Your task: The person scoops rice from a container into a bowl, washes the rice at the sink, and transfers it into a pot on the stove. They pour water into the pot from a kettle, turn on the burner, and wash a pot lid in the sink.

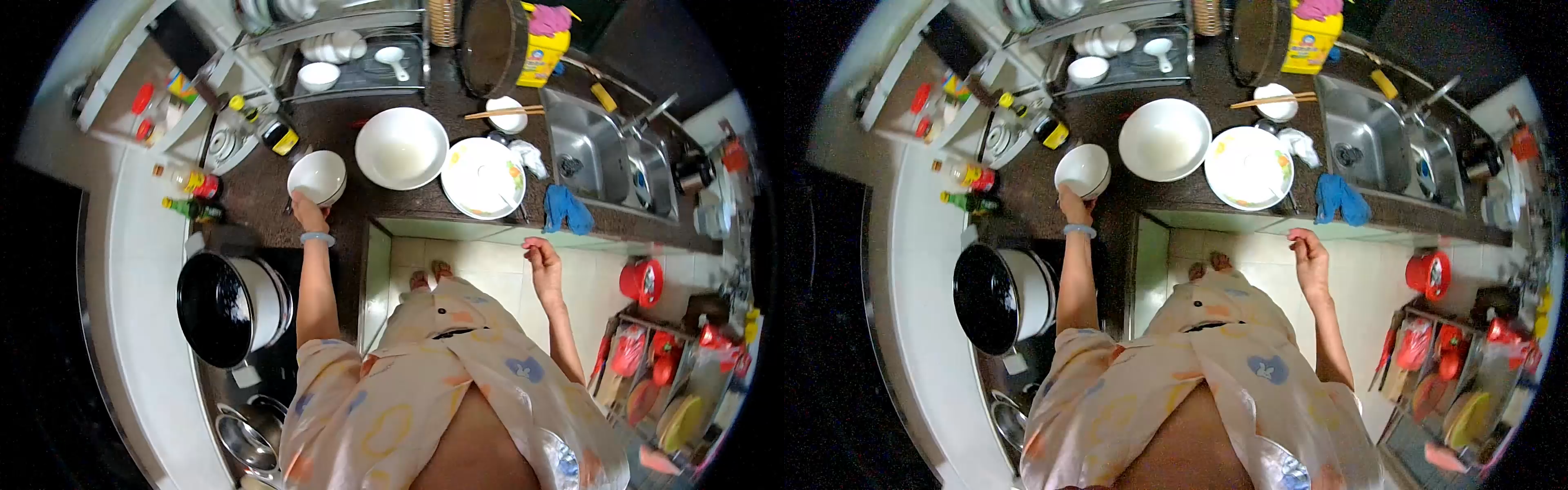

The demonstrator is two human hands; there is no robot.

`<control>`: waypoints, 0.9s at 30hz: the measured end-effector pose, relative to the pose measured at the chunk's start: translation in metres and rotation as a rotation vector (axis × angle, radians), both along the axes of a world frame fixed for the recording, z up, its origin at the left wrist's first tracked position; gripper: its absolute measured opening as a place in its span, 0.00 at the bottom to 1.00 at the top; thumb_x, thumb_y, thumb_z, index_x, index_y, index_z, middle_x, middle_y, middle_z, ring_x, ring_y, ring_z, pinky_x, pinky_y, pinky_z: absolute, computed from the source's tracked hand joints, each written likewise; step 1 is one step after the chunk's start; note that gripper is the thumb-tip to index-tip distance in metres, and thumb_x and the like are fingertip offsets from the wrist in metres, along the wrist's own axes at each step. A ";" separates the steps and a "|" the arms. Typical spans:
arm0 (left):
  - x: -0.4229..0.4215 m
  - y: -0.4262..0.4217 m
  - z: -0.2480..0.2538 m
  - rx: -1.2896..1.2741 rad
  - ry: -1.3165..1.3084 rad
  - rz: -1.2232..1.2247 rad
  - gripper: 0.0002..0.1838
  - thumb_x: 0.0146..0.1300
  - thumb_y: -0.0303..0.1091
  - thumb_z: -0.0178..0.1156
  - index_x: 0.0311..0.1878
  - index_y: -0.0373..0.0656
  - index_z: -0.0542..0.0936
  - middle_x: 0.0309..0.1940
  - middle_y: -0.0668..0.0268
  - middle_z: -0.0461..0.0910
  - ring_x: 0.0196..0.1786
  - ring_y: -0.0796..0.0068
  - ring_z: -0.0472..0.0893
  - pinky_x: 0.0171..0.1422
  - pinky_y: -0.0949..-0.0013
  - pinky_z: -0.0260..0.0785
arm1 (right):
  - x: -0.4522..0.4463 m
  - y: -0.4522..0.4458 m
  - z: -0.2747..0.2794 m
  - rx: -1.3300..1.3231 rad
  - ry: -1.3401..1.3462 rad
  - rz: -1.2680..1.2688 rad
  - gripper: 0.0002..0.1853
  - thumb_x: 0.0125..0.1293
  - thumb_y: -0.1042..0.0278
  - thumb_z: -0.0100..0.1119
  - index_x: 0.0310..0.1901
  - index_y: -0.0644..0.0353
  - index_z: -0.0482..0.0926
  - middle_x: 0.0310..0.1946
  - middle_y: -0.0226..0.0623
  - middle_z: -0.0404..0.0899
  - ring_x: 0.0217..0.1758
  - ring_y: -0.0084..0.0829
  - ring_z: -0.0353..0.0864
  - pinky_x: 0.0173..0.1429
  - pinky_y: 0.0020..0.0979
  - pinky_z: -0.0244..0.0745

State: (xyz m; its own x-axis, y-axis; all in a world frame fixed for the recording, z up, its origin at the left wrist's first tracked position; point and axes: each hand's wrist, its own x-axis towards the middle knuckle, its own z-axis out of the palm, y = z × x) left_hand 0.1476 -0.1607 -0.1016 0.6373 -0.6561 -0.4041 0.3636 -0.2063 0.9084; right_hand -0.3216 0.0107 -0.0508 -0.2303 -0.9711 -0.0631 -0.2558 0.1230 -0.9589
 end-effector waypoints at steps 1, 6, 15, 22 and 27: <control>-0.002 -0.002 -0.003 0.002 -0.006 -0.033 0.26 0.74 0.55 0.40 0.61 0.44 0.69 0.43 0.57 0.79 0.31 0.65 0.78 0.25 0.67 0.68 | -0.008 0.010 0.001 0.005 0.010 -0.048 0.09 0.72 0.79 0.46 0.45 0.62 0.79 0.37 0.29 0.79 0.37 0.20 0.75 0.47 0.24 0.74; 0.015 -0.012 -0.035 -0.024 0.094 -0.082 0.31 0.73 0.57 0.41 0.70 0.47 0.63 0.65 0.56 0.66 0.60 0.54 0.70 0.50 0.54 0.73 | -0.029 0.066 -0.010 0.057 -0.065 -0.266 0.11 0.72 0.80 0.45 0.47 0.62 0.78 0.39 0.29 0.79 0.39 0.21 0.75 0.47 0.25 0.75; 0.020 -0.021 -0.047 -0.087 0.079 -0.166 0.30 0.69 0.50 0.53 0.66 0.38 0.68 0.55 0.54 0.74 0.48 0.55 0.75 0.43 0.57 0.74 | -0.059 0.130 0.009 0.105 -0.114 -0.475 0.11 0.71 0.80 0.44 0.49 0.62 0.77 0.39 0.31 0.79 0.43 0.24 0.77 0.52 0.28 0.75; 0.011 -0.027 -0.023 0.538 -1.091 0.301 0.39 0.66 0.61 0.48 0.50 0.24 0.77 0.52 0.36 0.77 0.54 0.40 0.78 0.55 0.44 0.73 | -0.152 0.185 0.008 -0.031 -0.142 -0.726 0.10 0.74 0.70 0.48 0.47 0.64 0.78 0.37 0.32 0.80 0.40 0.22 0.77 0.49 0.27 0.76; -0.134 -0.016 0.034 -0.333 -1.237 0.192 0.18 0.71 0.38 0.52 0.55 0.32 0.77 0.51 0.45 0.78 0.51 0.50 0.79 0.57 0.53 0.72 | -0.253 0.220 -0.006 -0.044 -0.167 -0.793 0.12 0.74 0.65 0.50 0.42 0.63 0.80 0.30 0.28 0.79 0.35 0.18 0.75 0.42 0.24 0.73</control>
